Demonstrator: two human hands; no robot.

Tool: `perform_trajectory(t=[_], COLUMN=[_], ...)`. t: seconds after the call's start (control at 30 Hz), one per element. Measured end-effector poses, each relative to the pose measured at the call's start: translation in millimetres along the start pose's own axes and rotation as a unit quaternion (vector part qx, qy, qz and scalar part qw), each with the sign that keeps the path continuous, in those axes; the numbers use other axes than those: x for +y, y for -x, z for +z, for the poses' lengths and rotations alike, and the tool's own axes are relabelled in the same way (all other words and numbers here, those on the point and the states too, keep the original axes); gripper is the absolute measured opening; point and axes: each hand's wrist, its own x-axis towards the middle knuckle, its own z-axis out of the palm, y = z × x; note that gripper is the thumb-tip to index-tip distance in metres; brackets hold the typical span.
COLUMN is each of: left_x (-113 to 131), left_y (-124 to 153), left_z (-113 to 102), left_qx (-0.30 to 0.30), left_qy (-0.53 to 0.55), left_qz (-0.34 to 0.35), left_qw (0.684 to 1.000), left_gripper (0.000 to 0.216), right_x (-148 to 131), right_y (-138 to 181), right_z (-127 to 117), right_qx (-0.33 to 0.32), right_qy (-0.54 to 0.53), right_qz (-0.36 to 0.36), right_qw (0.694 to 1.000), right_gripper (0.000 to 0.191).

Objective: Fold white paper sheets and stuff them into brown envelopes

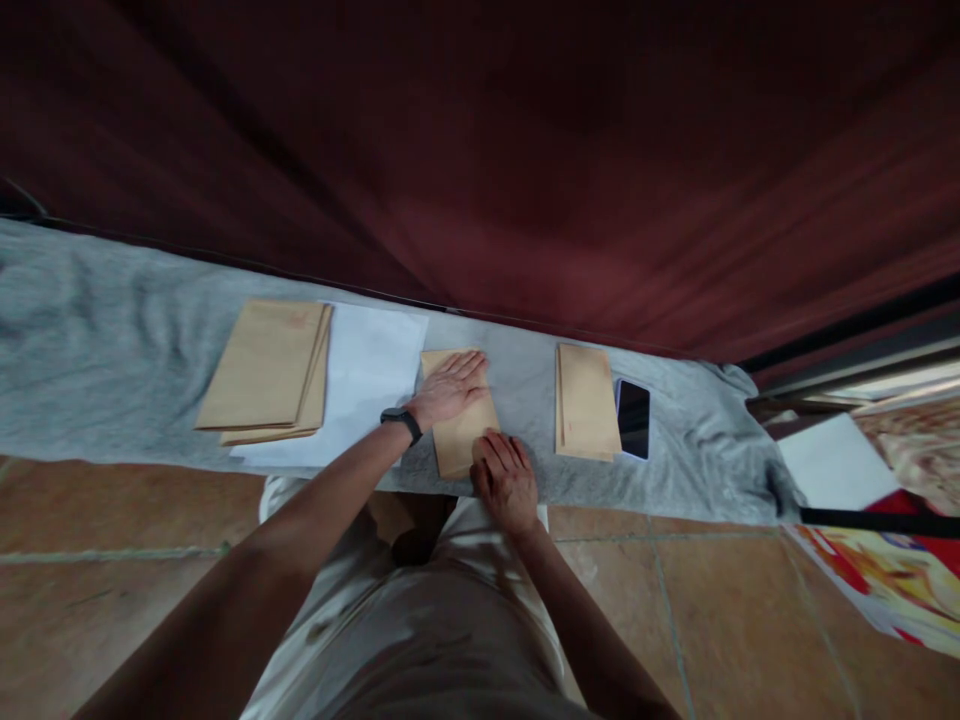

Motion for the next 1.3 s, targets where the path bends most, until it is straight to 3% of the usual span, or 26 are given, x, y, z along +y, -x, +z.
perform_trajectory(t=[0.53, 0.87, 1.3], left_x=[35.7, 65.9, 94.4], left_y=[41.5, 70.9, 110.3], left_z=[4.3, 0.6, 5.2], left_qx=[-0.013, -0.018, -0.028], left_qy=[0.079, 0.183, -0.032], left_qz=[0.041, 0.023, 0.103], left_qw=[0.996, 0.983, 0.994], left_gripper=[0.059, 0.053, 0.049], right_x=[1.8, -1.1, 2.7], right_y=[2.0, 2.2, 3.5], right_z=[4.7, 5.3, 5.3], right_qx=[0.012, 0.055, 0.030], right_qy=[0.016, -0.010, 0.026], right_qz=[-0.012, 0.027, 0.012], right_qw=[1.000, 0.998, 0.999], right_gripper=[0.043, 0.034, 0.058])
